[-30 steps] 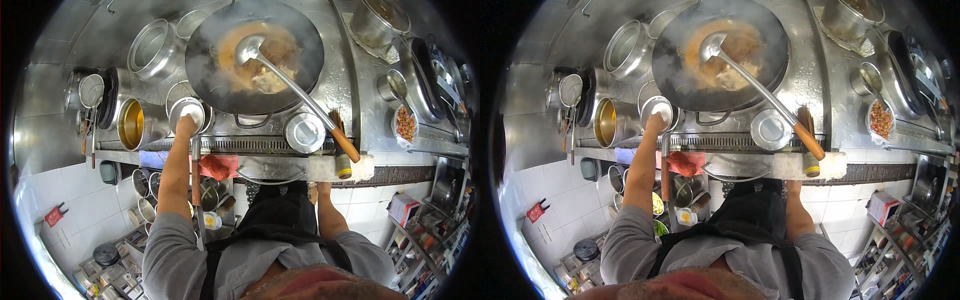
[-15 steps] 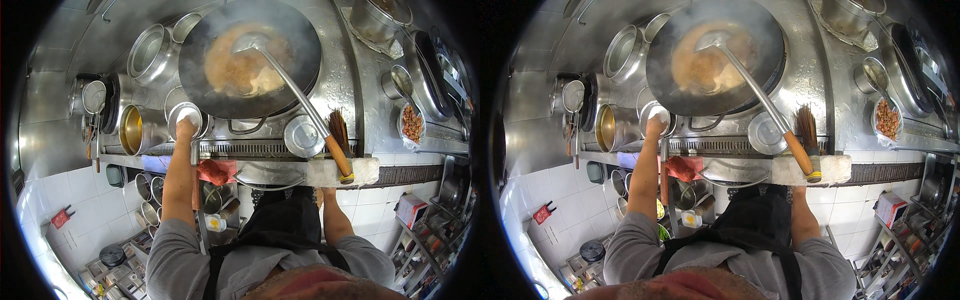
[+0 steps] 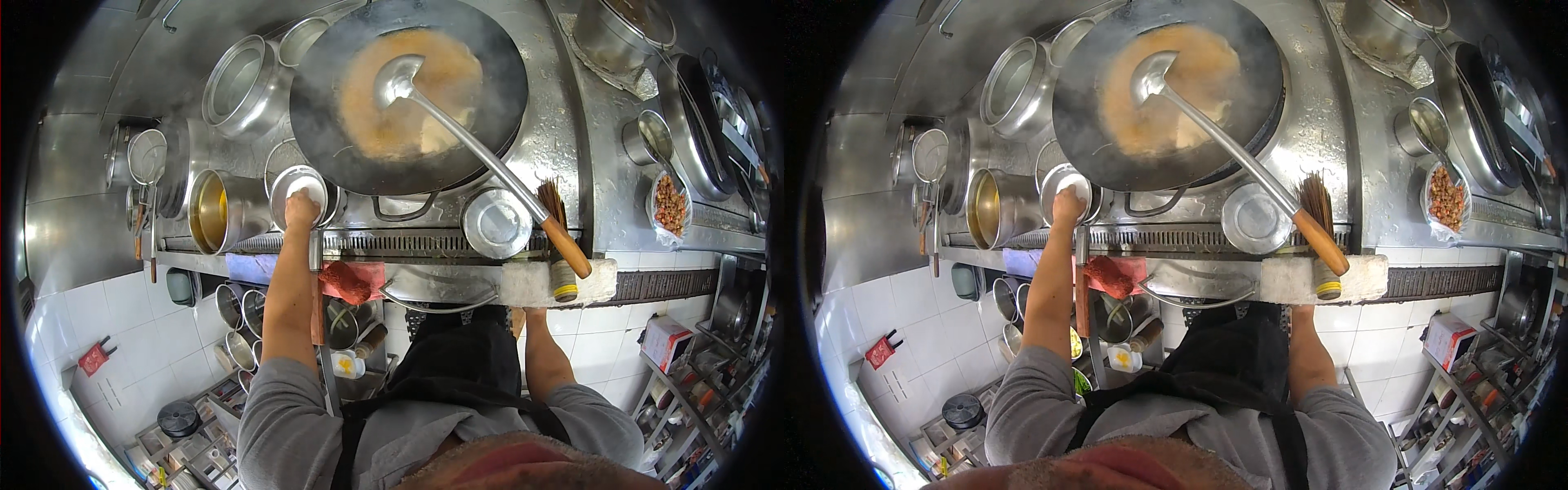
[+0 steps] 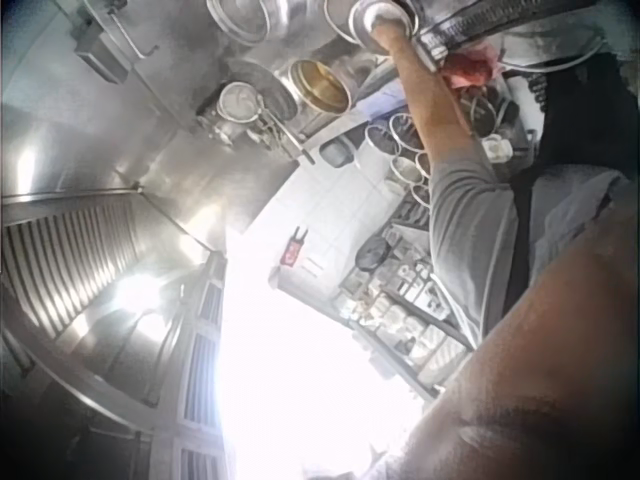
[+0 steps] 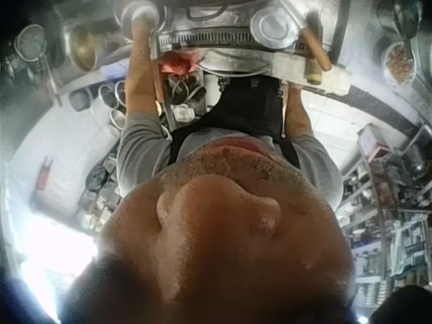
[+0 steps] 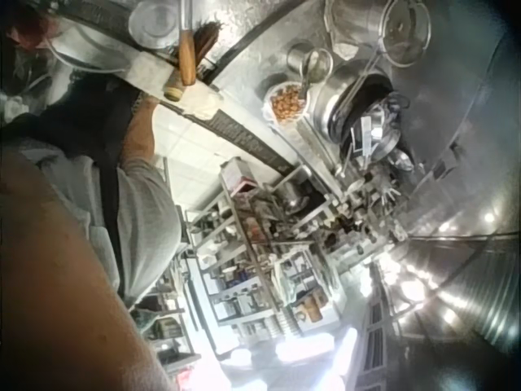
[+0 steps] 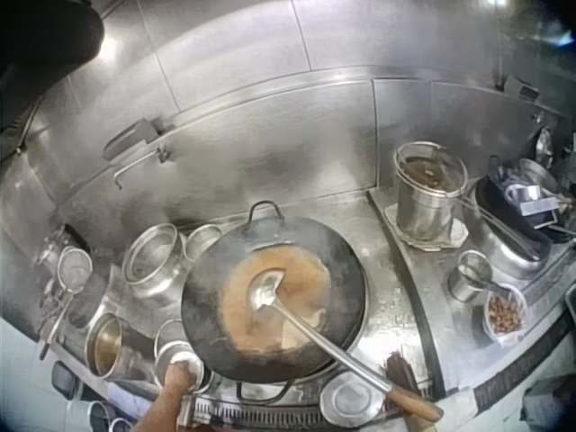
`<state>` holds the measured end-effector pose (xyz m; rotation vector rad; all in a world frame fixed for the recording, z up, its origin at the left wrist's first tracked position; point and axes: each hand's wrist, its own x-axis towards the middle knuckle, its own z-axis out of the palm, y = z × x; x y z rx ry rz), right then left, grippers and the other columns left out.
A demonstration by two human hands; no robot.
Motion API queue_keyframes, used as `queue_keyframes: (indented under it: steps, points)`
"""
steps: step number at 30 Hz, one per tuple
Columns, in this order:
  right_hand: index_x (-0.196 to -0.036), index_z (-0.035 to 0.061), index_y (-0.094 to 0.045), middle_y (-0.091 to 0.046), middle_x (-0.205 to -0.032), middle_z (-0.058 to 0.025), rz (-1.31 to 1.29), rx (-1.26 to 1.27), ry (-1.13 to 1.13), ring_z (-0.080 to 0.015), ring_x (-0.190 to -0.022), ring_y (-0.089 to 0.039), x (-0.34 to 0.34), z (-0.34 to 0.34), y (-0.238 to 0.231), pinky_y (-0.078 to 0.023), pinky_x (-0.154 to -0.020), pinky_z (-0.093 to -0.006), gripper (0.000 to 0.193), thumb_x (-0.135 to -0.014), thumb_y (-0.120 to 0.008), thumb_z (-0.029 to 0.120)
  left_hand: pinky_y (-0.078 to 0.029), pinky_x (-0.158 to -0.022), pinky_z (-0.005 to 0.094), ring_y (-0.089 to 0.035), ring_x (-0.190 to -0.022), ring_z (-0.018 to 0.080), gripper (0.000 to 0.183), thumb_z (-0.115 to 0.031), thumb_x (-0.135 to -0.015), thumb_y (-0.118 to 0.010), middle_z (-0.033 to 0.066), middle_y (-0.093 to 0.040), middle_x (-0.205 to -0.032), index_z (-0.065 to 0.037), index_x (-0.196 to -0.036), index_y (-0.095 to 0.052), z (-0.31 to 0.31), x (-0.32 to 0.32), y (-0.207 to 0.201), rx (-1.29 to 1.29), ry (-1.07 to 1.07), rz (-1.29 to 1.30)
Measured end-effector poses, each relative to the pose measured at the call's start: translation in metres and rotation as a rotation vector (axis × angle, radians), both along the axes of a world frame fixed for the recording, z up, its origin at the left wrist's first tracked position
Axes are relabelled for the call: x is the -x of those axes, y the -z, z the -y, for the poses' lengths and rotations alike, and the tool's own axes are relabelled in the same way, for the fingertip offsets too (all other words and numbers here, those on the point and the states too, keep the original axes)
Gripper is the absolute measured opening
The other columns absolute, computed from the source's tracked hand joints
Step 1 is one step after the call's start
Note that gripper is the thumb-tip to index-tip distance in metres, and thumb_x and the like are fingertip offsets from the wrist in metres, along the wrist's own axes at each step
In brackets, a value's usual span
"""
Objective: Cooking a stir-fry dish in a wok by adding ingredients, liquid, and stirring with a ladle.
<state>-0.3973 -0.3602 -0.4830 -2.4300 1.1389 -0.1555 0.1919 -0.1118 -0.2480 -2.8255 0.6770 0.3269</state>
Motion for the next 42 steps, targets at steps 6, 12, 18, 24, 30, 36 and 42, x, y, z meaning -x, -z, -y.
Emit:
queue_keyframes:
  steps: [6,12,18,24,30,36,42]
  points:
    - [-0.102,0.0076,-0.066,-0.067,-0.097,-0.0144,-0.018,0.017,-0.023,-0.0320,-0.091,-0.063,-0.006,0.002,-0.002,-0.050,-0.079,-0.0422,0.027,-0.079,-0.064,0.022,-0.049,-0.088,0.0427,-0.063,-0.096,0.0374,0.035,-0.017,-0.077,-0.058,0.0248,-0.063,-0.103,-0.001,-0.108,-0.059,-0.003,-0.003,0.002,0.006,0.015,0.020]
    - [-0.104,0.0080,-0.066,-0.066,-0.099,-0.0149,-0.032,0.020,-0.035,-0.0331,-0.093,-0.062,-0.006,0.002,-0.002,-0.050,-0.080,-0.0431,0.029,-0.079,-0.065,0.023,-0.050,-0.088,0.0430,-0.063,-0.097,0.0381,0.034,-0.016,-0.078,-0.056,0.0253,-0.063,-0.103,-0.001,-0.108,-0.059,0.000,-0.002,0.000,-0.004,-0.023,-0.013]
    - [-0.105,0.0084,-0.066,-0.066,-0.102,-0.0153,-0.064,0.028,-0.059,-0.0342,-0.095,-0.061,-0.004,0.000,-0.005,-0.049,-0.081,-0.0440,0.031,-0.078,-0.065,0.024,-0.051,-0.086,0.0428,-0.064,-0.095,0.0374,0.029,-0.015,-0.080,-0.055,0.0244,-0.064,-0.100,-0.002,-0.105,-0.061,-0.005,-0.001,0.005,-0.019,0.052,0.070]
    - [-0.106,0.0087,-0.065,-0.066,-0.104,-0.0157,-0.243,0.197,-0.355,-0.0351,-0.097,-0.061,0.015,-0.002,-0.018,-0.049,-0.083,-0.0448,0.033,-0.078,-0.066,0.025,-0.054,-0.077,0.0424,-0.067,-0.086,0.0346,0.018,-0.016,-0.082,-0.055,0.0184,-0.068,-0.089,-0.007,-0.091,-0.068,-0.006,-0.011,0.006,0.012,0.037,0.131]
    - [-0.113,-0.0008,-0.059,-0.065,-0.072,-0.0124,-0.173,-0.665,0.229,-0.0172,-0.048,-0.062,0.060,-0.010,-0.116,-0.047,-0.042,-0.0280,0.037,-0.088,-0.064,0.027,-0.043,-0.098,0.0480,-0.052,-0.120,0.0347,0.058,-0.042,-0.076,-0.067,0.0170,-0.059,-0.123,-0.008,-0.122,-0.056,-0.012,-0.012,-0.016,-0.128,-0.146,-0.175]
    - [-0.118,-0.0001,-0.059,-0.064,-0.071,-0.0109,-0.287,-0.732,0.211,-0.0159,-0.051,-0.062,0.086,-0.013,-0.174,-0.047,-0.043,-0.0283,0.042,-0.088,-0.065,0.029,-0.048,-0.093,0.0431,-0.059,-0.111,0.0337,0.043,-0.021,-0.082,-0.057,0.0204,-0.063,-0.115,-0.004,-0.120,-0.055,-0.011,-0.012,-0.004,-0.040,-0.200,-0.154]
    - [-0.116,-0.0002,-0.060,-0.064,-0.071,-0.0112,-0.282,-0.727,0.152,-0.0162,-0.052,-0.063,0.082,0.001,-0.216,-0.047,-0.043,-0.0287,0.041,-0.088,-0.066,0.029,-0.049,-0.092,0.0435,-0.060,-0.110,0.0336,0.041,-0.021,-0.082,-0.057,0.0185,-0.064,-0.113,-0.012,-0.122,-0.058,0.005,-0.010,-0.015,0.060,-0.241,-0.114]
